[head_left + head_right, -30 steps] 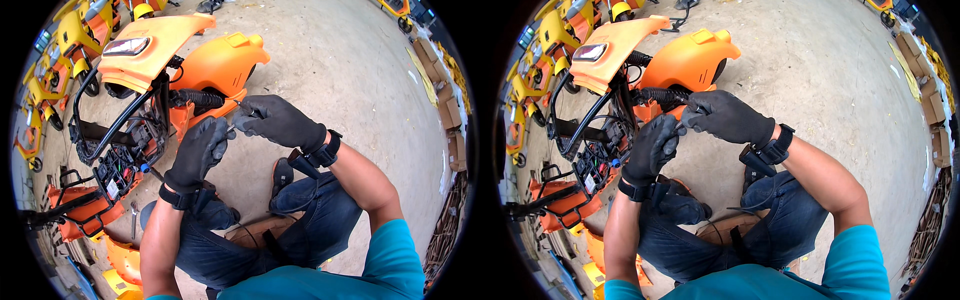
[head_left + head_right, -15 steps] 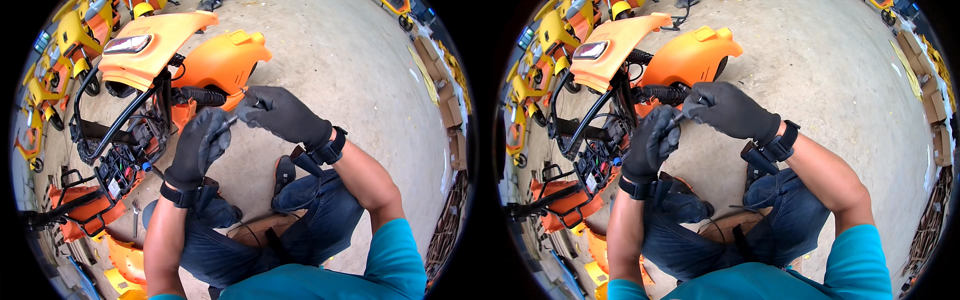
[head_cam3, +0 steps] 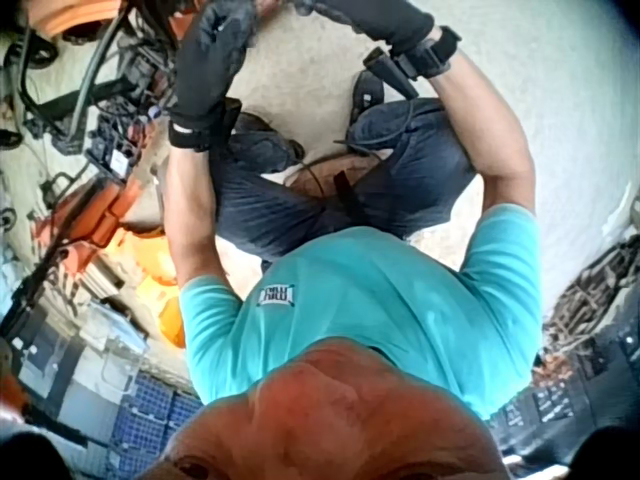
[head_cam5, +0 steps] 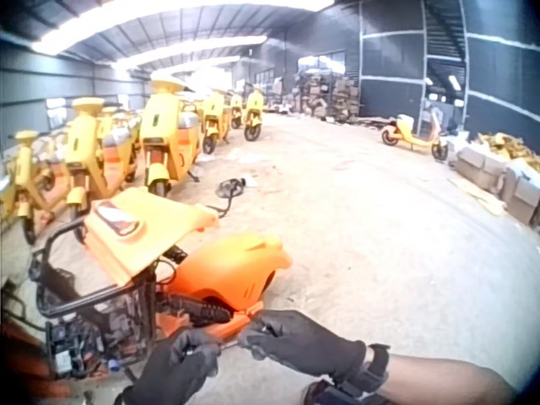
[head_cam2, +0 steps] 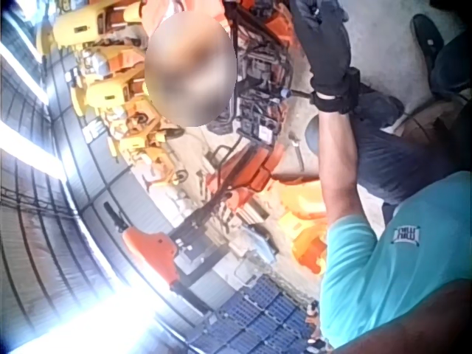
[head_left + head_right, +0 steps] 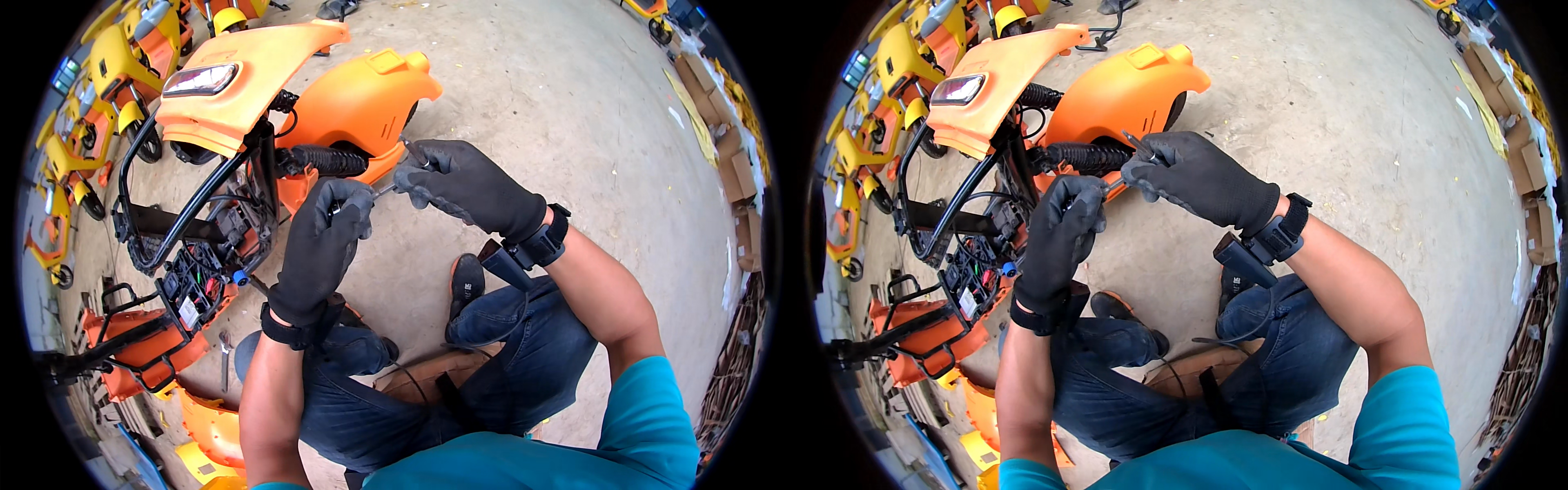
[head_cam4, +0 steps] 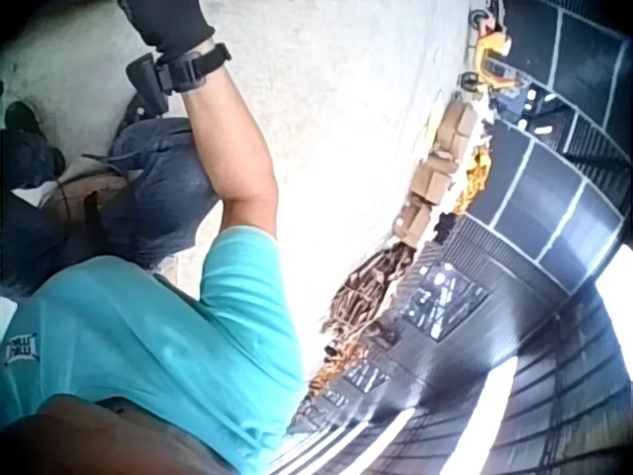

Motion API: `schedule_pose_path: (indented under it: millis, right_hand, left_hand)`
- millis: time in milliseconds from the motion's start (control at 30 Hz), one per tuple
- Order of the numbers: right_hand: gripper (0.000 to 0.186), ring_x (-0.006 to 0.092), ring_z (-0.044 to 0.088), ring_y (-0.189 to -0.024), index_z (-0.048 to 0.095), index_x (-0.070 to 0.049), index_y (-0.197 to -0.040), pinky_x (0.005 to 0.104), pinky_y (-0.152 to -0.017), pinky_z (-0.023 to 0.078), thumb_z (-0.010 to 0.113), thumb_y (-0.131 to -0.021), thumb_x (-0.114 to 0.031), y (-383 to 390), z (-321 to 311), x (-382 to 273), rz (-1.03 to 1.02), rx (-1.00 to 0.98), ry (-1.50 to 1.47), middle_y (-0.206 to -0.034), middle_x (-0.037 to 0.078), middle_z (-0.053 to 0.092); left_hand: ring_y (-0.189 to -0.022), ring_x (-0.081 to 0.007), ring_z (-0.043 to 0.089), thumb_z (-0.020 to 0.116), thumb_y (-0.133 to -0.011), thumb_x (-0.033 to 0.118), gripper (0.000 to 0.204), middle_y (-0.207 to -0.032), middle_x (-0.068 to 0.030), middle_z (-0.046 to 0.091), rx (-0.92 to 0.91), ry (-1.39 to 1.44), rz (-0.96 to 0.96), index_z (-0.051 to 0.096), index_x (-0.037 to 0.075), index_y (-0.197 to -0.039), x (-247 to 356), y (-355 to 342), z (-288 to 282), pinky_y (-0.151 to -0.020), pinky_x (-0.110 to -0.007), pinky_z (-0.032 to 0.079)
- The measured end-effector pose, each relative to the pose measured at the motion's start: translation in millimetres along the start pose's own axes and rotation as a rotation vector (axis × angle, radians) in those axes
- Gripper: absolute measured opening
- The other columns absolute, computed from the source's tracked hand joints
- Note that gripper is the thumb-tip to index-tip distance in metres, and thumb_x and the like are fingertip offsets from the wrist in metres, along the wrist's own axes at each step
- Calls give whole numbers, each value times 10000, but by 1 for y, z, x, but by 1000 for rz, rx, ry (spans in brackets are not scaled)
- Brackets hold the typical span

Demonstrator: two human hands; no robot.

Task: The person uses a screwdriver to manipulate a small component on the side of an orange scooter, then handles a small black part near the frame by hand.

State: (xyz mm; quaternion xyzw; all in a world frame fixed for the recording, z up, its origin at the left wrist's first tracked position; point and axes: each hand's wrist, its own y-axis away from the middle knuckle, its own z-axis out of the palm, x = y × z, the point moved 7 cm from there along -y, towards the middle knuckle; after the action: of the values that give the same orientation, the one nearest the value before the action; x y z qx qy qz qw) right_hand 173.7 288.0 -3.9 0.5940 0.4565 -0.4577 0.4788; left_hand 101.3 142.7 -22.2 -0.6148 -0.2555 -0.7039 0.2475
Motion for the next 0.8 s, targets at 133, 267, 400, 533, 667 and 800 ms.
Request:
schedule_pose_path:
  millis: [133, 267, 400, 533, 667, 800]
  right_hand:
    - [188, 37, 438, -574, 595, -49, -866, 205, -522, 363, 572, -881, -235, 3, 4, -2, -67, 7, -63, -679, -20, 531]
    - [167, 36, 434, -559, 583, -50, -853, 208, -503, 365, 574, -871, -216, -3, 9, 6, -140, 19, -101, -671, -20, 515]
    - [164, 39, 426, -543, 561, -49, -816, 219, -492, 370, 568, -865, -205, -3, 9, 6, -172, 11, -28, -657, -15, 500]
    - [184, 51, 425, -538, 555, -47, -796, 225, -494, 373, 558, -876, -213, 1, 12, -1, -99, -9, 1, -630, -8, 486]
    - [232, 60, 428, -540, 572, -41, -808, 230, -503, 370, 542, -895, -254, 1, 10, -7, -177, 46, 23, -608, -4, 478]
    - [283, 59, 426, -540, 585, -37, -830, 230, -510, 366, 527, -910, -302, -1, 15, 0, -152, 39, -15, -607, -4, 481]
  left_hand:
    - [-440, -27, 324, 501, -923, 228, 210, -721, -20, 513, 7, 73, -173, 549, 32, -982, -6, 3, 1, -402, -177, 256]
    - [-417, -41, 312, 462, -946, 242, 244, -692, -20, 491, -25, 269, -195, 525, 19, -1020, -12, 4, 5, -382, -174, 254]
    - [-409, -44, 314, 455, -950, 233, 242, -683, -23, 492, -11, 318, -197, 519, 14, -1029, -14, 3, 7, -374, -174, 252]
    - [-428, -29, 325, 474, -941, 243, 236, -679, -17, 511, 15, 207, -143, 545, 25, -996, -10, 4, 0, -387, -173, 248]
    - [-464, -22, 387, 529, -911, 222, 192, -703, -32, 550, -2, -9, -33, 561, 33, -902, 3, 2, 8, -408, -168, 278]
    - [-470, -14, 368, 531, -917, 255, 226, -690, -10, 542, 74, 28, -33, 567, 34, -885, -5, 2, 7, -446, -164, 281]
